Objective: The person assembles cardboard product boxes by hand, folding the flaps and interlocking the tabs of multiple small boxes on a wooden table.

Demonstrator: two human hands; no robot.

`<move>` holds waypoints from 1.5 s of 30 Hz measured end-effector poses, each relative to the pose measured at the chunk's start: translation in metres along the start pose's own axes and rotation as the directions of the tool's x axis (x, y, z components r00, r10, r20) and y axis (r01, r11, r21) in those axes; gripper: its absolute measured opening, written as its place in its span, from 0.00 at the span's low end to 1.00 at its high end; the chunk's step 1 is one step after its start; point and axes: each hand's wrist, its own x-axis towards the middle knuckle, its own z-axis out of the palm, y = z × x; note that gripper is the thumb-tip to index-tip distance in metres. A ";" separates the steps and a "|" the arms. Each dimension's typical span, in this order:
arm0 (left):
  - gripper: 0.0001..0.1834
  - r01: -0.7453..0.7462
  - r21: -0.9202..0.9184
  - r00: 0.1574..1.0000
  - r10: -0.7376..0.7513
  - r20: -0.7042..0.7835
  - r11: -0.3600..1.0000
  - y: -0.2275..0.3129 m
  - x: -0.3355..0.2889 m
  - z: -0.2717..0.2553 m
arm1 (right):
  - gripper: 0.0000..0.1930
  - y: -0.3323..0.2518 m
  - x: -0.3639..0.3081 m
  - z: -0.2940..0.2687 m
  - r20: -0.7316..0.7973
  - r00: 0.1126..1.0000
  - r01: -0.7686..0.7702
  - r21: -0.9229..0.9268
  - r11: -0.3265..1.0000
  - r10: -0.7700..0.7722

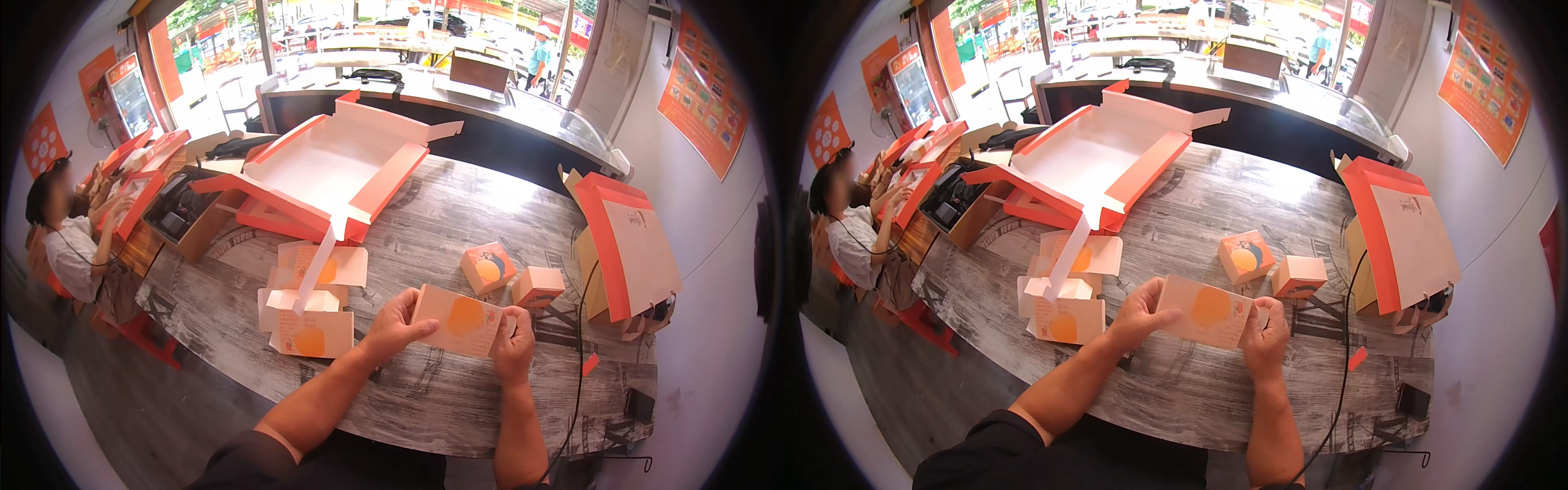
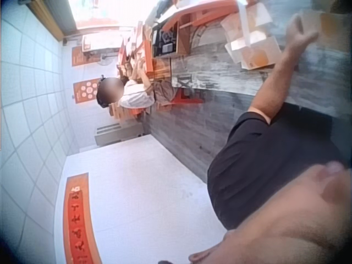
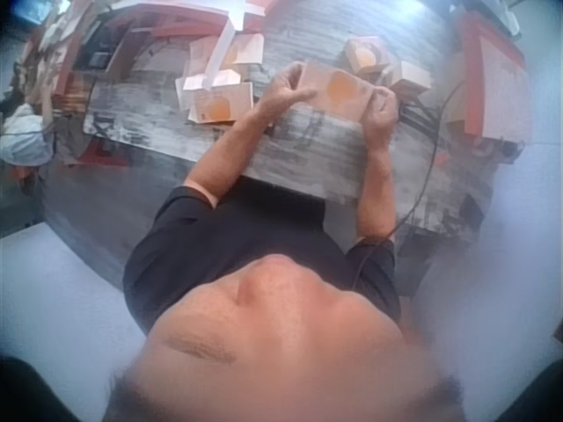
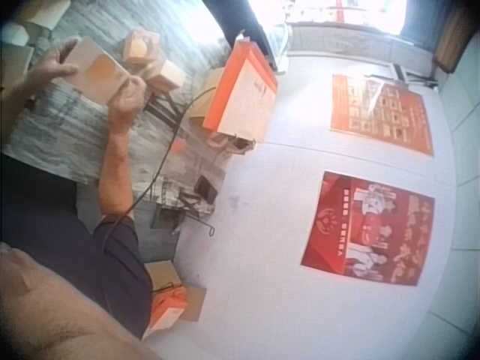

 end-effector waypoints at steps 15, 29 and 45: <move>0.34 -0.200 0.348 0.929 0.064 0.366 0.916 0.014 -0.005 0.002 | 0.12 0.012 0.001 -0.001 -0.137 0.987 -0.068 0.102 0.992 0.082; 0.24 -0.391 0.476 0.919 0.306 0.249 0.788 0.001 0.001 0.004 | 0.13 0.026 0.000 0.000 -0.042 0.995 -0.081 0.208 0.975 0.091; 0.13 -0.527 0.602 0.821 0.543 0.177 0.600 0.006 -0.003 0.013 | 0.11 0.016 -0.001 0.000 -0.016 0.996 -0.088 0.030 0.996 0.088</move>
